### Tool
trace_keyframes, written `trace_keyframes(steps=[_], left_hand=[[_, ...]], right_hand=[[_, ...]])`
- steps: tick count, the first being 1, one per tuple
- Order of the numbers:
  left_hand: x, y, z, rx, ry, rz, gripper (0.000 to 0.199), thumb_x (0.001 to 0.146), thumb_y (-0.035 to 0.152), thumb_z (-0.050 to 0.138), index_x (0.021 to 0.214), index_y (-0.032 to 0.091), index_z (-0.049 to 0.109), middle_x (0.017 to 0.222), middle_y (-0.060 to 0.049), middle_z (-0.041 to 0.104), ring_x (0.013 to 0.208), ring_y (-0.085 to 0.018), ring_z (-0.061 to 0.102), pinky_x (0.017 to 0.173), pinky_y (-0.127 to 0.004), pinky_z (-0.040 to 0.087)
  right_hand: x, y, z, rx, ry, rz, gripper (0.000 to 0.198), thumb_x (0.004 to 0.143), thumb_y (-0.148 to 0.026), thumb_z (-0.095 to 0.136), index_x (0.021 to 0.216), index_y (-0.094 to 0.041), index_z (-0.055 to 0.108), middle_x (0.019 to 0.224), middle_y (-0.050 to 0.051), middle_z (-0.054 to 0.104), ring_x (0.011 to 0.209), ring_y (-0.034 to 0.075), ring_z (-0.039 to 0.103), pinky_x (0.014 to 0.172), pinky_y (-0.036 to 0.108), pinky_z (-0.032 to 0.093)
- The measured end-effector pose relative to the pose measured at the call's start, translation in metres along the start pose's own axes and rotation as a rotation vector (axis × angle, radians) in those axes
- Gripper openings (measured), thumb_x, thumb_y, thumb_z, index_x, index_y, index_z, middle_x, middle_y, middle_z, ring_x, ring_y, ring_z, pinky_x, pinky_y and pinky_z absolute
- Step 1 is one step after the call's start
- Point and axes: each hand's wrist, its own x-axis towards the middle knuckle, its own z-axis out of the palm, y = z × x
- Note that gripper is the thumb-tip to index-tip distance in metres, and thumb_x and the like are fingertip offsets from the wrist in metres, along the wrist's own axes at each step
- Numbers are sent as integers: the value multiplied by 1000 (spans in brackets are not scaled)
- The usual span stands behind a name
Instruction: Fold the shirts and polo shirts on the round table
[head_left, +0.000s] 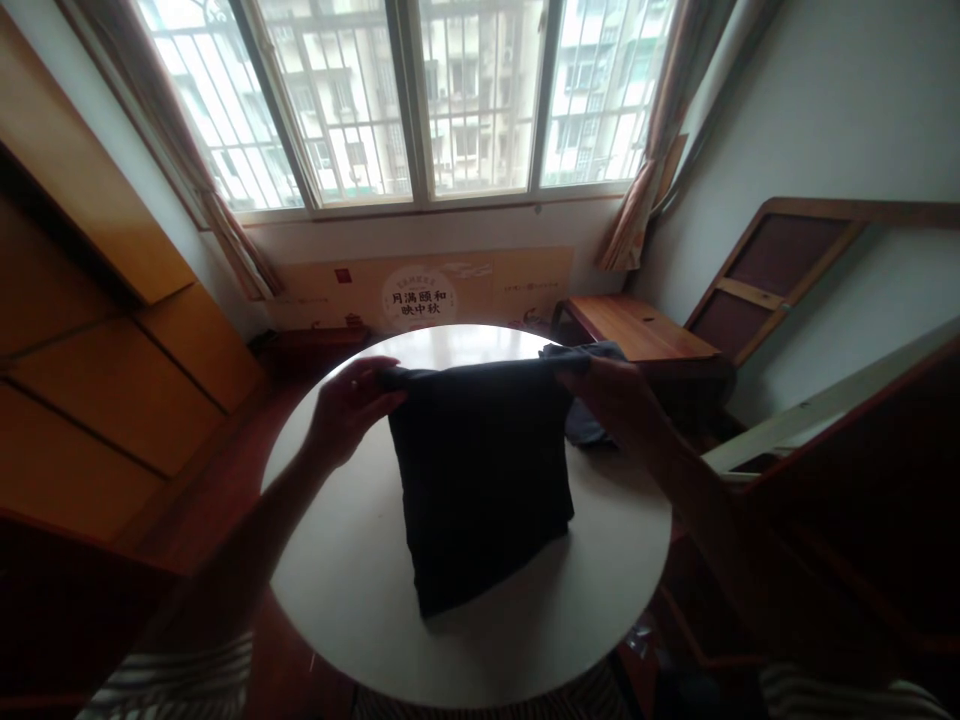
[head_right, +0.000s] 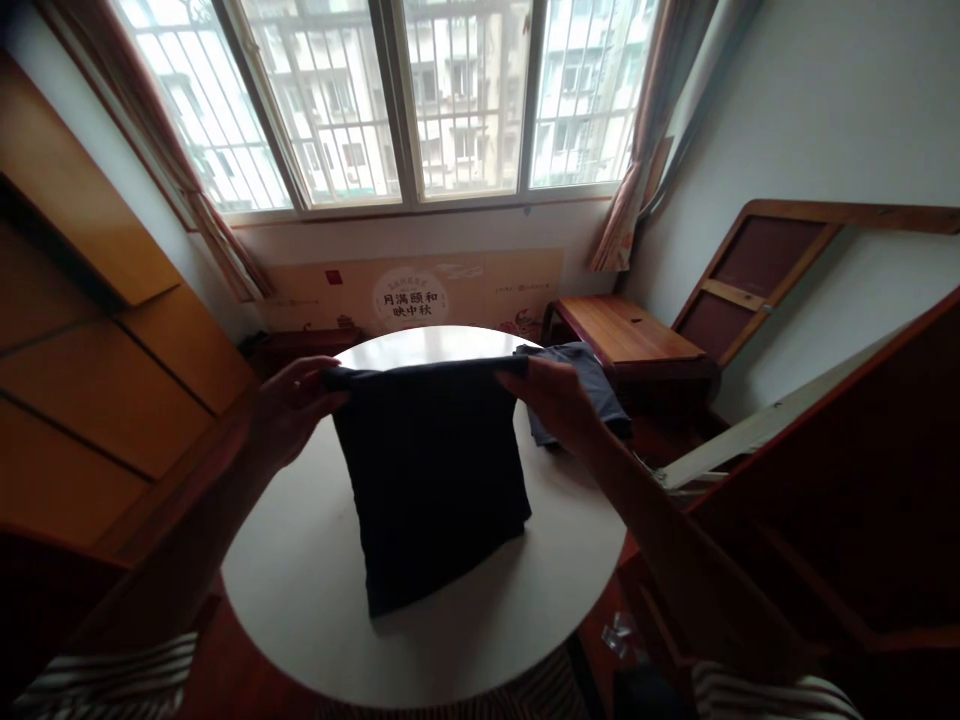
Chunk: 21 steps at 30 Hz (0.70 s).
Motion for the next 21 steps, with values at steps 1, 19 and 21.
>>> trace_keyframes(steps=[1, 19, 21], left_hand=[[-1, 21, 2, 33, 33, 84, 52, 65, 27, 88, 111, 21, 66, 99, -3, 71, 93, -19, 69, 83, -30, 59], [59, -127, -9, 404, 183, -626, 70, 74, 35, 82, 125, 5, 43, 98, -15, 65, 76, -17, 62, 67, -27, 50], [38, -137, -15, 436, 180, -665, 73, 69, 36, 86, 122, 5, 46, 99, -16, 64, 76, -18, 63, 65, -27, 49]], right_hand=[[1, -15, -1, -20, 49, -59, 24, 77, -41, 77, 91, -21, 75, 83, 0, 71, 82, 17, 67, 75, 30, 54], [59, 110, 63, 57, -55, 757, 58, 76, -37, 81, 118, -12, 50, 77, 7, 71, 63, 16, 67, 60, 29, 57], [43, 125, 63, 33, -90, 789, 59, 73, -36, 84, 115, -11, 51, 68, 4, 69, 55, 15, 65, 55, 28, 56]])
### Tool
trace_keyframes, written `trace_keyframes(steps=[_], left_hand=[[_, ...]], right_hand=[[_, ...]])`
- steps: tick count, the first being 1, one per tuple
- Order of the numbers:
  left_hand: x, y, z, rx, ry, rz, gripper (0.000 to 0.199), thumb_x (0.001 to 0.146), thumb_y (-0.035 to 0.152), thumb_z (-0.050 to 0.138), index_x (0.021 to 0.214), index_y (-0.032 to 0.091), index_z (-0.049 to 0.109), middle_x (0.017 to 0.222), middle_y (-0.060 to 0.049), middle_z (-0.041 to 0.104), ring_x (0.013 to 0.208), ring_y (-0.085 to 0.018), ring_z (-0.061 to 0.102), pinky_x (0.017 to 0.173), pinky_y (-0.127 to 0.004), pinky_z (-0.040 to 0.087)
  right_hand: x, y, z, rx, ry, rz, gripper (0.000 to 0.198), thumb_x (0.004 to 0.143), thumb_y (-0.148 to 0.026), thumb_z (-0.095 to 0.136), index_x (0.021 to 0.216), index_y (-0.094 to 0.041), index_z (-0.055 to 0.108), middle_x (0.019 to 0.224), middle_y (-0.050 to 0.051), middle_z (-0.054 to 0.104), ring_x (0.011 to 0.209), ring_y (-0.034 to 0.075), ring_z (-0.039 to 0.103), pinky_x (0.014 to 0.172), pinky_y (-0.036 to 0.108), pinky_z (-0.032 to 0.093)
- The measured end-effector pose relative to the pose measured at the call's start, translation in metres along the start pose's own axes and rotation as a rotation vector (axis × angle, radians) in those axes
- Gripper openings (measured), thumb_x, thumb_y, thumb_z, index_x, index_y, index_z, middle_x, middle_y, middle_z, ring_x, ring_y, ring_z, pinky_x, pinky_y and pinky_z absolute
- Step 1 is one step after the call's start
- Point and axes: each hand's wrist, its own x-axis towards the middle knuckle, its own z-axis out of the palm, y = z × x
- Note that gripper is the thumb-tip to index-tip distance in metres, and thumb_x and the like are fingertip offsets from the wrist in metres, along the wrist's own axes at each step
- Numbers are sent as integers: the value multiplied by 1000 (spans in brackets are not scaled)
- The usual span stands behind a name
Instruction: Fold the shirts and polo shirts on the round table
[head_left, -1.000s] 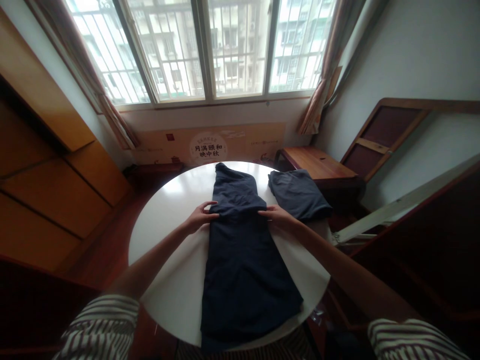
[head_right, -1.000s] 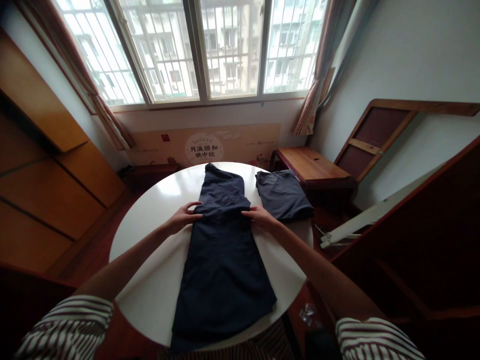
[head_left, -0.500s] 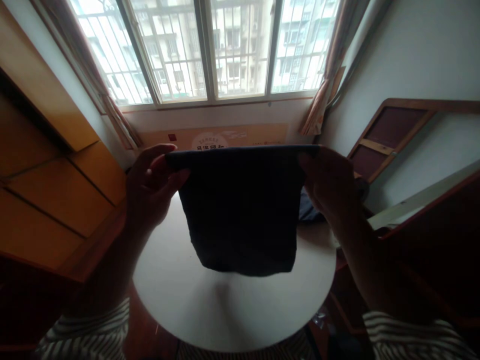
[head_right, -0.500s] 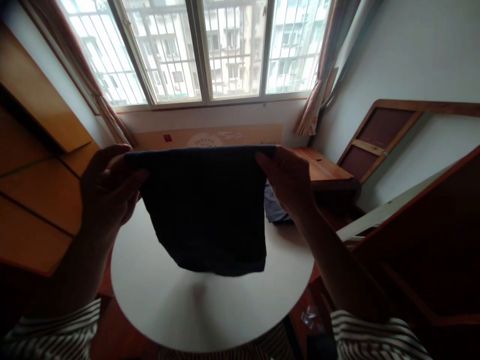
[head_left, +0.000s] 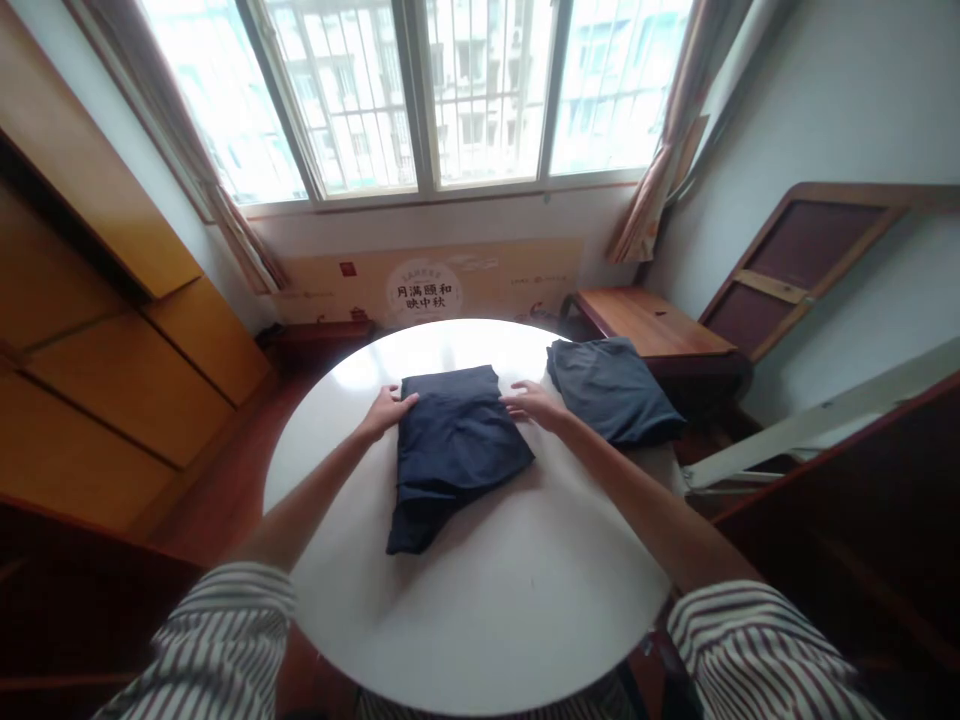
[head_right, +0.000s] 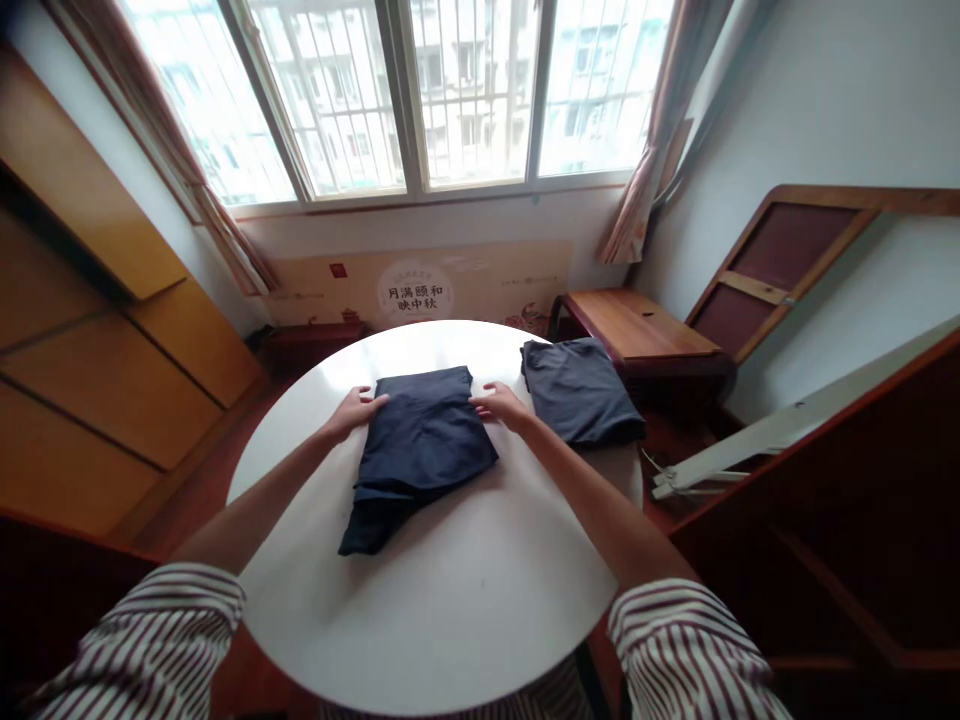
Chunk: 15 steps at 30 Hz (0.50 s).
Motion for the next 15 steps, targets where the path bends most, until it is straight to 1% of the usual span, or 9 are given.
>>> trace_keyframes(steps=[2, 3, 5, 7, 9, 12, 13, 15], left_hand=[[-14, -16, -6, 40, -4, -21, 77, 67, 42, 86, 124, 8, 46, 103, -15, 64, 73, -18, 63, 62, -26, 48], [-22, -22, -10, 66, -30, -29, 80, 67, 46, 85, 126, 10, 46, 104, -15, 64, 72, -18, 64, 61, -26, 47], [-39, -29, -18, 136, -122, -16, 82, 66, 55, 82, 126, 12, 48, 103, -14, 65, 72, -19, 65, 60, -27, 48], [-58, -33, -24, 223, -209, 41, 82, 65, 61, 79, 125, 14, 50, 95, -10, 66, 71, -21, 66, 60, -28, 49], [-78, -35, -27, 289, -249, 118, 80, 65, 61, 78, 126, 17, 51, 83, -4, 66, 66, -20, 66, 59, -27, 48], [-106, -37, -30, 330, -290, 189, 70, 71, 56, 75, 126, 20, 52, 69, 1, 64, 56, -19, 62, 55, -26, 43], [-113, -38, -31, 342, -298, 207, 64, 73, 55, 74, 122, 20, 55, 65, 2, 63, 54, -19, 61, 53, -26, 41], [-120, -39, -34, 384, -321, 227, 48, 74, 53, 72, 107, 20, 62, 57, 3, 62, 50, -18, 57, 51, -26, 38]], right_hand=[[-4, 15, -3, -30, -5, 20, 57, 70, -34, 87, 111, -12, 54, 60, 0, 66, 50, 13, 62, 50, 24, 54], [-6, 20, -5, -53, -8, 28, 56, 68, -34, 88, 108, -12, 55, 56, -1, 64, 48, 13, 61, 48, 23, 52], [-12, 25, -10, -150, -49, 42, 54, 64, -34, 91, 101, -11, 58, 51, 0, 62, 46, 14, 61, 42, 21, 49], [-20, 28, -12, -284, -144, 47, 54, 62, -37, 91, 97, -10, 60, 50, 1, 62, 44, 14, 60, 38, 20, 46], [-30, 31, -12, -377, -238, 43, 56, 64, -38, 89, 103, -11, 58, 50, -1, 62, 40, 13, 57, 35, 19, 42], [-43, 34, -11, -375, -294, 19, 64, 71, -37, 84, 119, -15, 48, 46, -8, 59, 34, 10, 51, 32, 16, 33], [-46, 34, -12, -365, -301, 15, 64, 74, -36, 81, 123, -16, 45, 44, -9, 57, 32, 10, 48, 32, 16, 31], [-49, 30, -15, -383, -318, 30, 62, 80, -36, 76, 127, -15, 41, 45, -8, 58, 32, 11, 47, 33, 17, 31]])
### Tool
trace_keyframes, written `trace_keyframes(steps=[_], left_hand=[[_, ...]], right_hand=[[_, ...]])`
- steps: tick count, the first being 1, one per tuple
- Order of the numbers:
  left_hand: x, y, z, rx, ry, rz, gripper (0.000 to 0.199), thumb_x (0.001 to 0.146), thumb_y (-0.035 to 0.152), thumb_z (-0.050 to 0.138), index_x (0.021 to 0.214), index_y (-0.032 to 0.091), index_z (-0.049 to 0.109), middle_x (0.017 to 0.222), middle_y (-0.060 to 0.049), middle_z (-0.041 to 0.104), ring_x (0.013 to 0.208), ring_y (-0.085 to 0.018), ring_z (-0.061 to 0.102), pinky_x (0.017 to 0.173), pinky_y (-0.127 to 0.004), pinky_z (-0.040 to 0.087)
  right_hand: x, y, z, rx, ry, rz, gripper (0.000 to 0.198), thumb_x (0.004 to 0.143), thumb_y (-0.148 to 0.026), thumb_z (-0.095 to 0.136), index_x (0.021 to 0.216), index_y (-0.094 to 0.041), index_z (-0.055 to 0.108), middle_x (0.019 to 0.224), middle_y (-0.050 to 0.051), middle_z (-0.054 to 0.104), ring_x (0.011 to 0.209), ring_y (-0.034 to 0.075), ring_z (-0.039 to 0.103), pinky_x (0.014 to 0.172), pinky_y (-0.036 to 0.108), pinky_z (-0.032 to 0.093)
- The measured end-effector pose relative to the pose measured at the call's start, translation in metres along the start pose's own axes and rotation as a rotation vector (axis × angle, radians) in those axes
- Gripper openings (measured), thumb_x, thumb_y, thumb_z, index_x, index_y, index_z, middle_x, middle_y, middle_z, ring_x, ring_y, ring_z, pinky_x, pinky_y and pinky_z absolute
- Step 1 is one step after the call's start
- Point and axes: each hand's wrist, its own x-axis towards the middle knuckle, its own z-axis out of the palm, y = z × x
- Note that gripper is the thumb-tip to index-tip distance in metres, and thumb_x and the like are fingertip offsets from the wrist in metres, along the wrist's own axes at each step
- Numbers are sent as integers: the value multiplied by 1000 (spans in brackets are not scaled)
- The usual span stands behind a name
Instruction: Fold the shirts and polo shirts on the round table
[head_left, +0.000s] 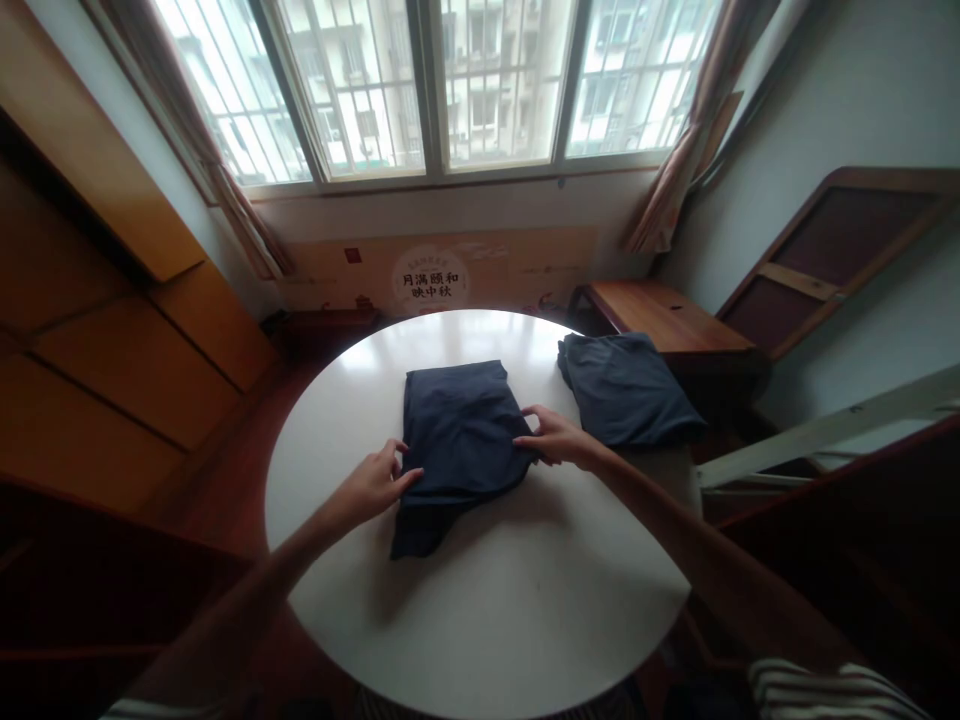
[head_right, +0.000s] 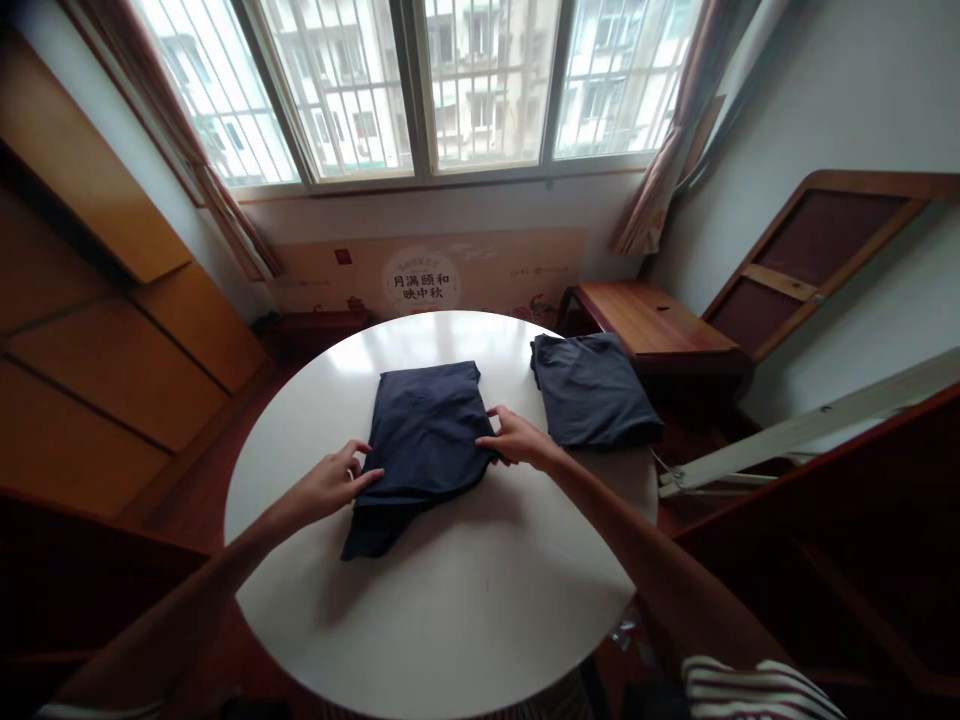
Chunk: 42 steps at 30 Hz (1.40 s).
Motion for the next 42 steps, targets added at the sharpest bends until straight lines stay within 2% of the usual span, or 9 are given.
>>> trace_keyframes(steps=[3, 7, 11, 15, 17, 24, 32, 37, 42], left_hand=[[7, -5, -10, 34, -66, -13, 36, 80, 56, 65, 78, 20, 65, 50, 2, 59, 43, -17, 53, 48, -26, 36], [60, -20, -36, 85, 155, 67, 36, 90, 46, 54, 70, 19, 66, 56, -2, 60, 47, -15, 56, 53, -25, 41], [126, -35, -50, 154, 250, 261, 22, 84, 28, 62, 101, 18, 71, 100, -9, 67, 69, -16, 63, 69, -26, 49], [166, -44, -44, 179, 120, 376, 33, 81, 20, 63, 113, 20, 70, 122, -9, 61, 78, -14, 62, 84, -29, 50], [175, -48, -39, 217, 126, 377, 31, 83, 18, 59, 112, 20, 71, 120, -8, 62, 78, -15, 62, 87, -30, 50], [183, -59, -28, 270, 240, 363, 32, 86, 12, 52, 105, 25, 75, 116, -6, 67, 101, -21, 64, 94, -32, 48], [183, -39, -29, 311, 310, 321, 28, 87, 15, 51, 103, 17, 74, 111, -12, 69, 106, -28, 62, 100, -41, 46], [189, -5, -2, 345, 217, 305, 40, 93, 21, 43, 126, 12, 62, 132, -14, 62, 122, -26, 56, 110, -39, 39], [169, -3, 33, 507, 78, 171, 53, 98, 42, 37, 144, 16, 46, 155, -13, 37, 145, -31, 29, 117, -59, 18]], right_hand=[[-5, -11, -2, -234, 110, -24, 58, 82, -33, 74, 128, -12, 45, 56, 0, 65, 45, 17, 58, 44, 24, 44], [-19, -37, 29, -647, 377, -518, 39, 87, -36, 68, 117, -14, 59, 102, 17, 68, 95, 29, 66, 84, 38, 52], [-31, -55, 93, -748, 10, -921, 47, 85, -47, 68, 117, -14, 60, 115, 17, 64, 108, 30, 60, 90, 40, 50], [-25, -53, 136, -871, -39, -1031, 26, 91, -30, 60, 108, -9, 61, 107, 18, 65, 105, 28, 61, 91, 39, 49], [-19, -49, 143, -919, -55, -1037, 13, 95, -19, 52, 98, -11, 62, 98, 15, 66, 96, 24, 63, 85, 34, 50], [-21, -33, 147, -968, -43, -1085, 18, 91, -4, 48, 100, -13, 61, 101, 15, 66, 99, 23, 62, 82, 31, 51], [-14, -36, 133, -824, -41, -1102, 21, 100, -28, 47, 91, -17, 63, 91, 9, 68, 86, 19, 63, 80, 29, 50], [56, -59, 87, -785, 225, -782, 27, 100, -18, 38, 107, -11, 64, 111, 16, 68, 106, 22, 62, 97, 34, 45], [121, -35, 44, -913, 319, -319, 54, 102, -45, 33, 147, -16, 42, 157, 14, 33, 146, 31, 24, 116, 57, 17]])
